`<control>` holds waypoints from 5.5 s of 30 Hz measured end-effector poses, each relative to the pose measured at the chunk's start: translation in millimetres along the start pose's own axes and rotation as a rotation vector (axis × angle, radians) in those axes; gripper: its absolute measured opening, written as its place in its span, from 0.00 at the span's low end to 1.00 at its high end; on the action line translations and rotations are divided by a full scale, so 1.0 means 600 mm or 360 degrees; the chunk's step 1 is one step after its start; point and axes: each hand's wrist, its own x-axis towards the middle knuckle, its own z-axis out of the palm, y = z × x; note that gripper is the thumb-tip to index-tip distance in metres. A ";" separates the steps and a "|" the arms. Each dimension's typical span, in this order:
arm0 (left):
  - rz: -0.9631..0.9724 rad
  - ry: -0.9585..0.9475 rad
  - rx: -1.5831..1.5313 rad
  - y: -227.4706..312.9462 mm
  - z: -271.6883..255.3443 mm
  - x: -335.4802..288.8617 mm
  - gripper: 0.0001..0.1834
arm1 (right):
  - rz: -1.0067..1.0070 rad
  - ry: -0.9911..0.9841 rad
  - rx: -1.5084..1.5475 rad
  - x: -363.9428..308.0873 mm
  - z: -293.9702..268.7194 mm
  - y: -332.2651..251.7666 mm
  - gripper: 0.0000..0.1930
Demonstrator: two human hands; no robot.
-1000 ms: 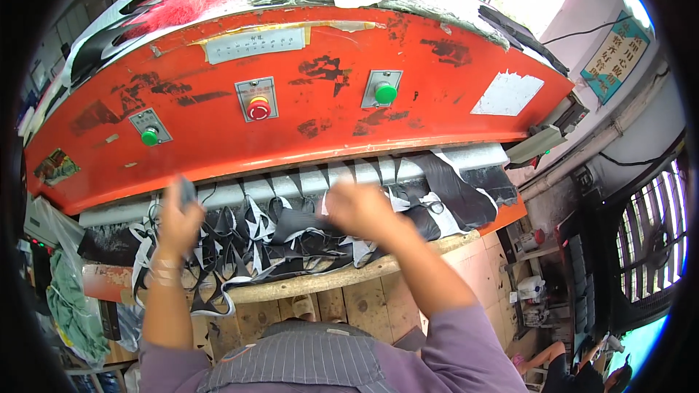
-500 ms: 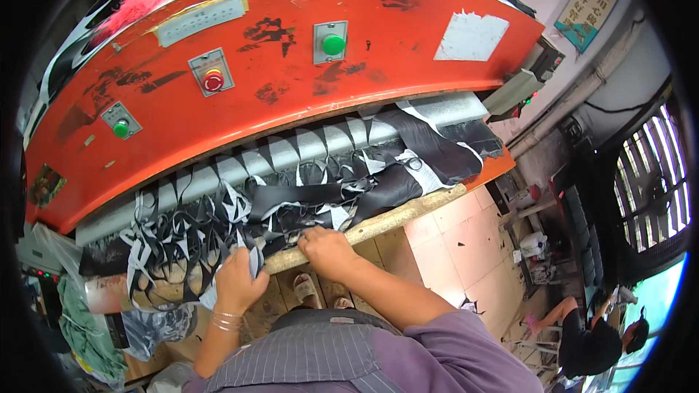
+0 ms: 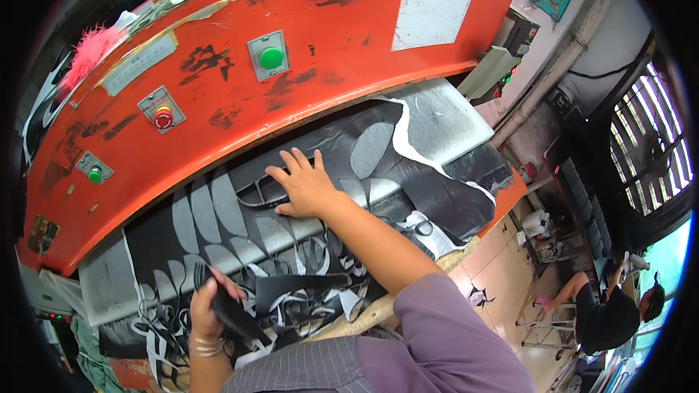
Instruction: Use an industrial hydraulic press to cut shoe components from a sheet of material using metal dies.
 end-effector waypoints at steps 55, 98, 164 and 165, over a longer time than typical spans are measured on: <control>0.0727 0.0277 0.1414 0.043 -0.396 0.098 0.22 | 0.0029 -0.0147 0.0646 0.093 0.161 -0.432 0.48; 0.0342 0.0282 0.2371 -0.045 -0.191 -0.375 0.22 | -0.0495 -0.0576 0.0444 -0.269 -0.053 -0.553 0.17; 0.1492 0.0525 0.2057 0.270 -0.184 -0.056 0.16 | 0.0841 0.1759 0.0635 0.106 -0.178 -0.058 0.43; 0.1199 0.0557 0.1953 0.267 -0.184 -0.089 0.15 | 0.0796 0.1706 0.0568 0.081 -0.179 -0.093 0.42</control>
